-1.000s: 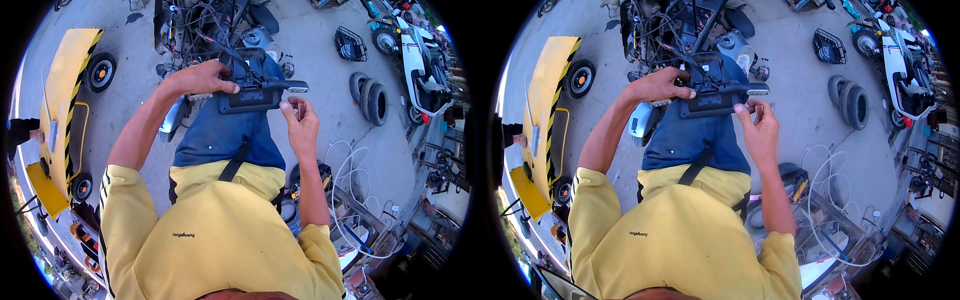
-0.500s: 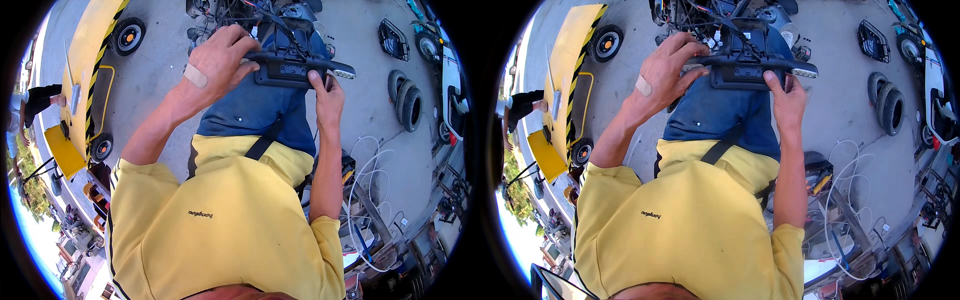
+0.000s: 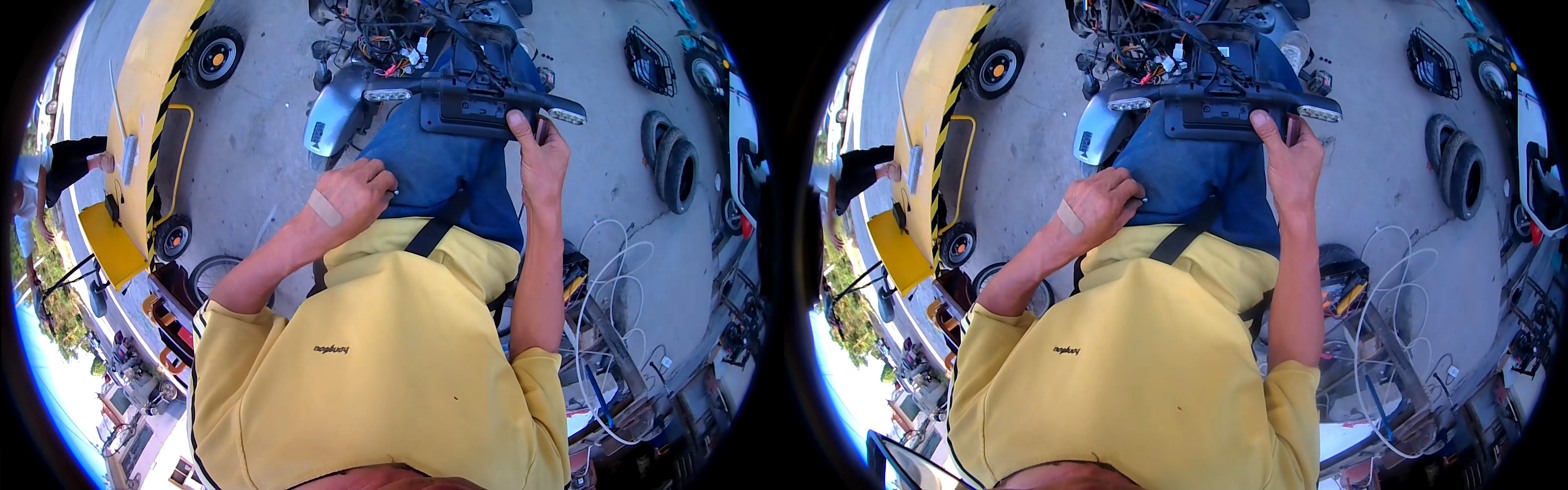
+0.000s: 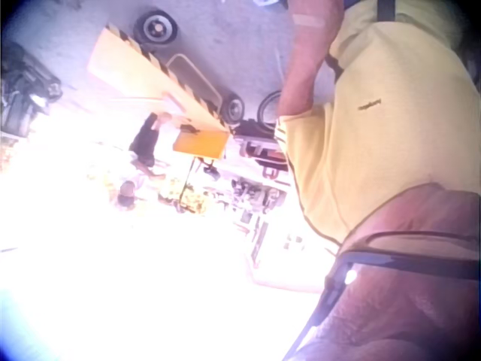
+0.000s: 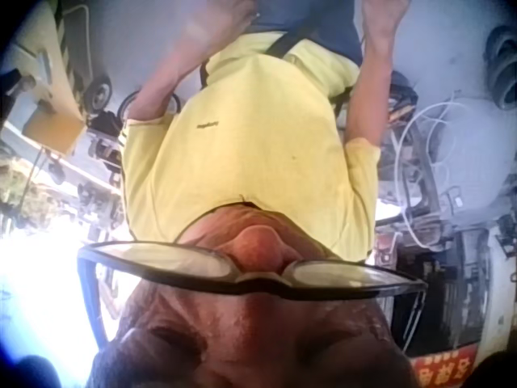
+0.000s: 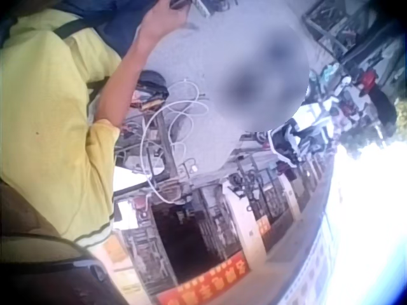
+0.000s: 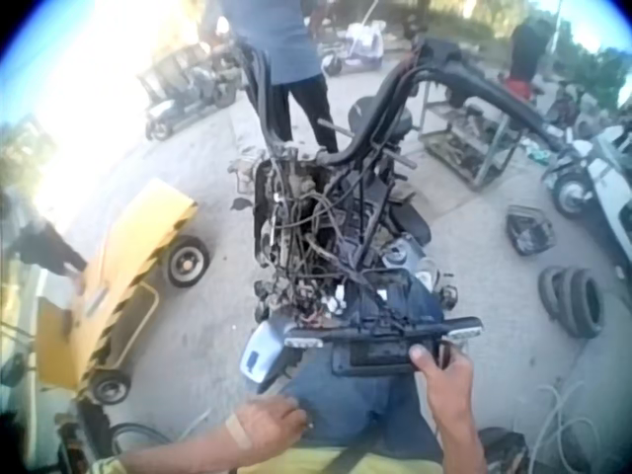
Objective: The person uses a screwdriver to adjust and tighten components on a motorcycle handlebar assembly. They repeatedly insert and turn the screwdriver, reposition the handlebar, and check the fit while working in an outdoor repair area.
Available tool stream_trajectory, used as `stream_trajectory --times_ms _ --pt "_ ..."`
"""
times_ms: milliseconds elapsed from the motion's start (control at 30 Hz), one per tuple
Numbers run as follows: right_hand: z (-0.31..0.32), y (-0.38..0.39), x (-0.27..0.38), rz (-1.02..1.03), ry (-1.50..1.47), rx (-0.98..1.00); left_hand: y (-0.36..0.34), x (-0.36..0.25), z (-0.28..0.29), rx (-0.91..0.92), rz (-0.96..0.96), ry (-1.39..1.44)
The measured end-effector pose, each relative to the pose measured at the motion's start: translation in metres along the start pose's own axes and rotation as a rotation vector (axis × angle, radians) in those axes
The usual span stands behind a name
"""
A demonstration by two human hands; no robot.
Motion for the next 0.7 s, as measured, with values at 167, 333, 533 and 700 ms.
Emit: stream_trajectory --times_ms 167,333,533,700 --pt "0.002 0.0 -0.002 -0.016 -0.03 0.01 -0.007 0.007 0.013 0.055 0.079 0.244" --pt "0.0 -0.001 -0.005 0.011 -0.046 0.034 -0.044 -0.013 0.035 -0.07 0.059 0.515" --pt "0.0 -0.002 -0.011 0.024 -0.1 0.037 -0.117 -0.053 0.019 -0.499 -0.175 0.193" --pt "-0.002 -0.001 -0.017 0.042 -0.177 0.031 -0.132 -0.065 -0.011 -0.591 -0.146 0.107"
Point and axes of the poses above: each hand's wrist, its own y-axis away from the middle knuckle, its own z-axis out of the back of the hand, x = y × z, the point moved 1 cm from there along -y, towards the middle knuckle, and after that the axes turned 12 degrees about z, right-handed, at the moved point
